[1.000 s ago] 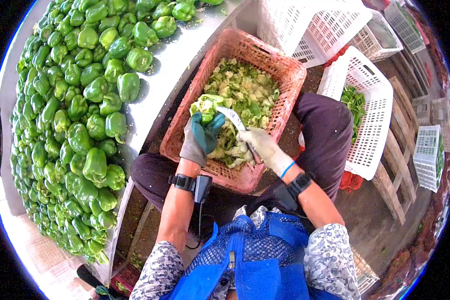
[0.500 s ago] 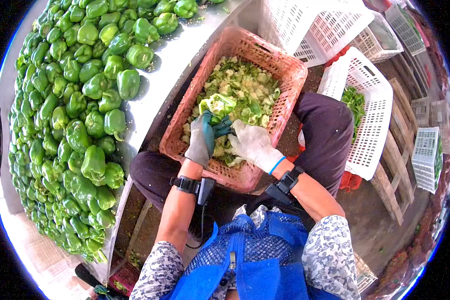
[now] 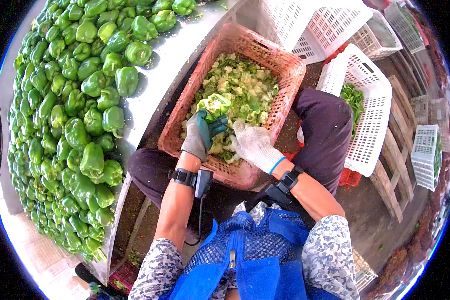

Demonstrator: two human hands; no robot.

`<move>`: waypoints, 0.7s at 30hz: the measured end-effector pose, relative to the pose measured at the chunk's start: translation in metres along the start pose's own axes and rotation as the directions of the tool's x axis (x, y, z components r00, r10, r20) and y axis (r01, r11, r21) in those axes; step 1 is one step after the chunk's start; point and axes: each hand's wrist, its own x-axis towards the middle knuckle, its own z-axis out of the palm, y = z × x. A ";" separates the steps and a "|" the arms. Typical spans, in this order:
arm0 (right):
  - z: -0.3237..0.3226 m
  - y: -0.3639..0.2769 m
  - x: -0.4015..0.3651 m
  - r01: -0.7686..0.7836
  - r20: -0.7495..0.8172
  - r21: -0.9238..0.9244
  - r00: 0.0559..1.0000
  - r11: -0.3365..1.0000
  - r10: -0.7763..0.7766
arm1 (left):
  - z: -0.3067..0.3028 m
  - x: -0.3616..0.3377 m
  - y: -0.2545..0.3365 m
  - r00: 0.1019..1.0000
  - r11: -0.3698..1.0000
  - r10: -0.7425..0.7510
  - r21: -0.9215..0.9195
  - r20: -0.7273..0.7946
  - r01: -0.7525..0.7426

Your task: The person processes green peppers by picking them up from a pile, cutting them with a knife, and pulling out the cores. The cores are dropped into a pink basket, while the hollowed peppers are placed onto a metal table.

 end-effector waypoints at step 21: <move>-0.031 0.036 -0.007 -0.252 0.015 0.338 0.965 0.907 0.263 | 0.000 0.000 -0.005 0.990 0.994 0.086 0.062 0.110 -0.093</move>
